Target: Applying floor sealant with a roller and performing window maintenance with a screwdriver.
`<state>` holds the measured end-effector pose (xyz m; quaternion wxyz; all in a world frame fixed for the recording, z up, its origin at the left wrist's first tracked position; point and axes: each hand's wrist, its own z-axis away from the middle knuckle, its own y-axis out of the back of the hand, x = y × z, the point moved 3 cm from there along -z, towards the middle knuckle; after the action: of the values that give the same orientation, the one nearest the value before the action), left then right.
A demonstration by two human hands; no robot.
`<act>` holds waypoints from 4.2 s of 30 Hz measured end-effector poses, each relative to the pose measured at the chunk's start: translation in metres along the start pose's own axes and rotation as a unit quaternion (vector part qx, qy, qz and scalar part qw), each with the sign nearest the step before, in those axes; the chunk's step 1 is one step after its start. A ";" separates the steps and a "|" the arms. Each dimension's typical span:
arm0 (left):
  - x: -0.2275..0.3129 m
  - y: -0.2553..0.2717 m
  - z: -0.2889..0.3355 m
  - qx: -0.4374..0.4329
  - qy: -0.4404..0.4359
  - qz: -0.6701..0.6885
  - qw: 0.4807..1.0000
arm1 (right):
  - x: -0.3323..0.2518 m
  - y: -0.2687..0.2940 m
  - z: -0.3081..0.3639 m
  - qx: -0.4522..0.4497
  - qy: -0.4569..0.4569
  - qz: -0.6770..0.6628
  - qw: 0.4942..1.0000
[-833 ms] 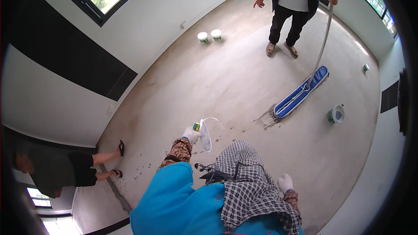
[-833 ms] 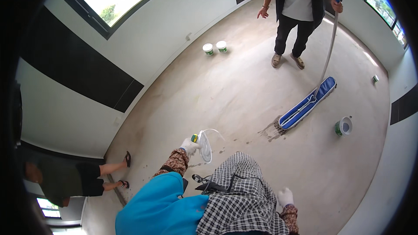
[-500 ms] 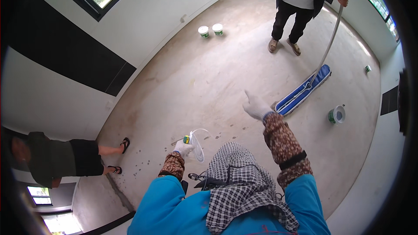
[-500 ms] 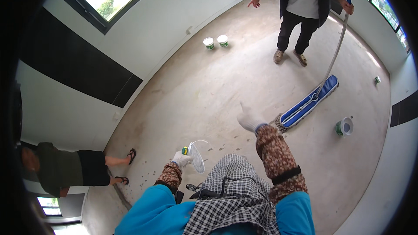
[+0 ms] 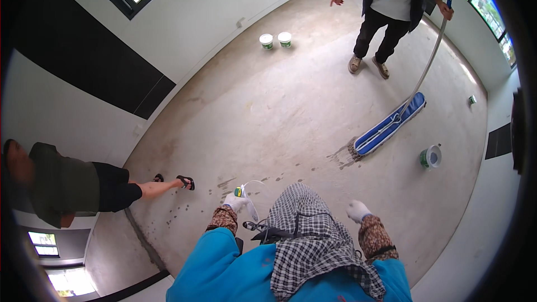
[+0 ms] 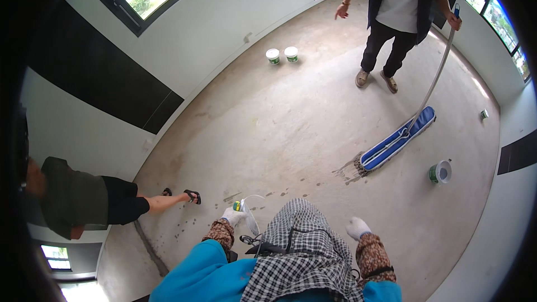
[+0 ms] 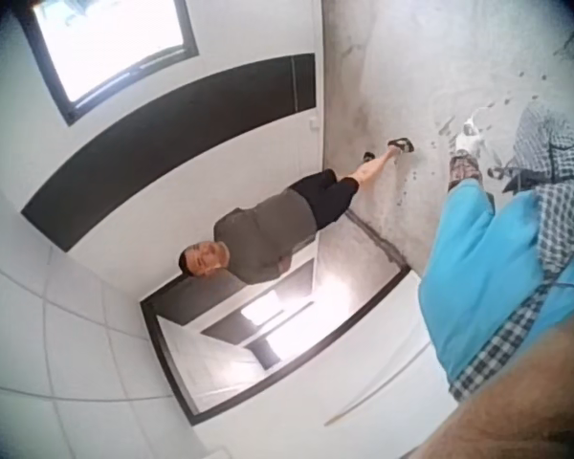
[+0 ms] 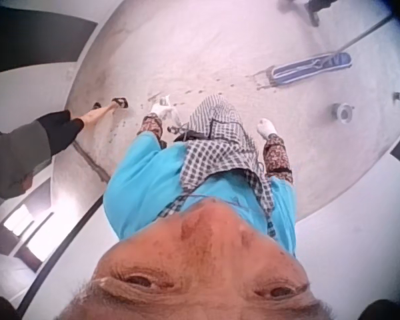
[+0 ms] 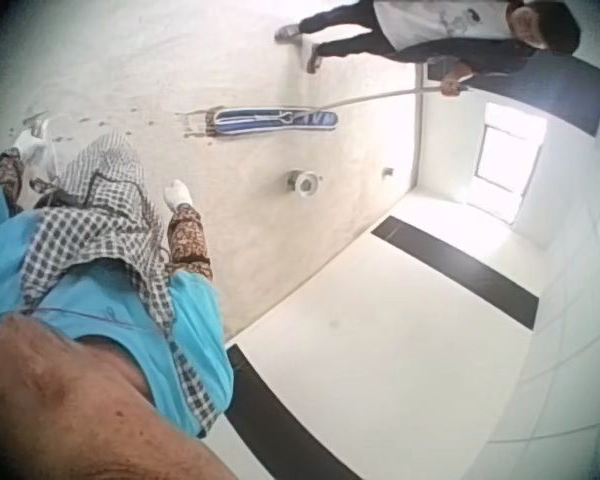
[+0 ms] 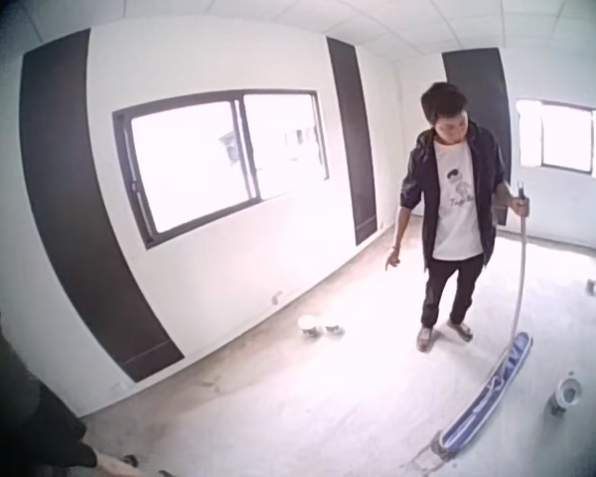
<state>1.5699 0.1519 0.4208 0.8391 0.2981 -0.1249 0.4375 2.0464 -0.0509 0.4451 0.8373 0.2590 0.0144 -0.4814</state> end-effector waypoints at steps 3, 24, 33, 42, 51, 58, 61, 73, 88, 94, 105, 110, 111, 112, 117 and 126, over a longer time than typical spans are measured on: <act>0.022 -0.002 0.006 -0.012 -0.016 -0.014 1.000 | 0.106 -0.046 0.024 -0.020 -0.084 -0.103 0.991; 0.132 -0.045 -0.008 -0.116 -0.081 -0.120 0.983 | 0.135 -0.142 0.095 0.177 -0.032 -0.313 0.933; 0.170 -0.081 -0.058 -0.100 -0.152 -0.023 0.983 | 0.126 -0.143 0.078 0.165 -0.092 -0.371 0.909; 0.295 -0.067 -0.029 -0.128 -0.203 0.020 0.971 | 0.095 -0.113 0.119 0.154 -0.117 -0.386 0.902; 0.331 -0.071 -0.039 -0.145 -0.224 0.090 0.959 | 0.106 -0.133 0.124 0.193 -0.090 -0.343 0.915; 0.341 -0.067 -0.024 -0.120 -0.232 0.079 0.962 | 0.155 -0.157 0.093 0.237 -0.054 -0.298 0.923; 0.333 -0.069 -0.025 -0.081 -0.335 0.038 0.938 | 0.121 -0.133 0.113 0.209 -0.070 -0.314 0.924; 0.329 -0.118 0.023 0.018 -0.492 -0.349 0.797 | 0.151 -0.149 0.108 0.200 -0.079 -0.331 0.919; 0.293 -0.155 0.000 0.000 -0.528 -0.470 0.707 | 0.178 -0.160 0.105 0.170 -0.088 -0.314 0.930; 0.298 -0.176 -0.007 0.005 -0.571 -0.504 0.648 | 0.147 -0.143 0.112 0.192 -0.089 -0.305 0.929; 0.307 -0.203 -0.023 0.003 -0.603 -0.538 0.588 | 0.169 -0.179 0.108 0.201 -0.129 -0.327 0.914; 0.305 -0.205 -0.026 0.007 -0.595 -0.546 0.590 | 0.171 -0.187 0.114 0.198 -0.122 -0.331 0.915; 0.305 -0.205 -0.028 0.009 -0.587 -0.548 0.595 | 0.168 -0.187 0.115 0.197 -0.130 -0.348 0.907; 0.304 -0.205 -0.029 0.010 -0.580 -0.550 0.601 | 0.166 -0.185 0.117 0.197 -0.130 -0.348 0.907; 0.304 -0.203 -0.028 -0.004 -0.567 -0.556 0.608 | 0.135 -0.154 0.136 0.193 -0.137 -0.351 0.906; 0.296 -0.201 -0.038 0.001 -0.570 -0.547 0.612 | 0.127 -0.148 0.131 0.198 -0.109 -0.348 0.910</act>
<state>1.9035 0.2819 0.4513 0.6818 0.5011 -0.3916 -0.3614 1.9638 -0.2705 0.4619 0.5447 0.3438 -0.0836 -0.7603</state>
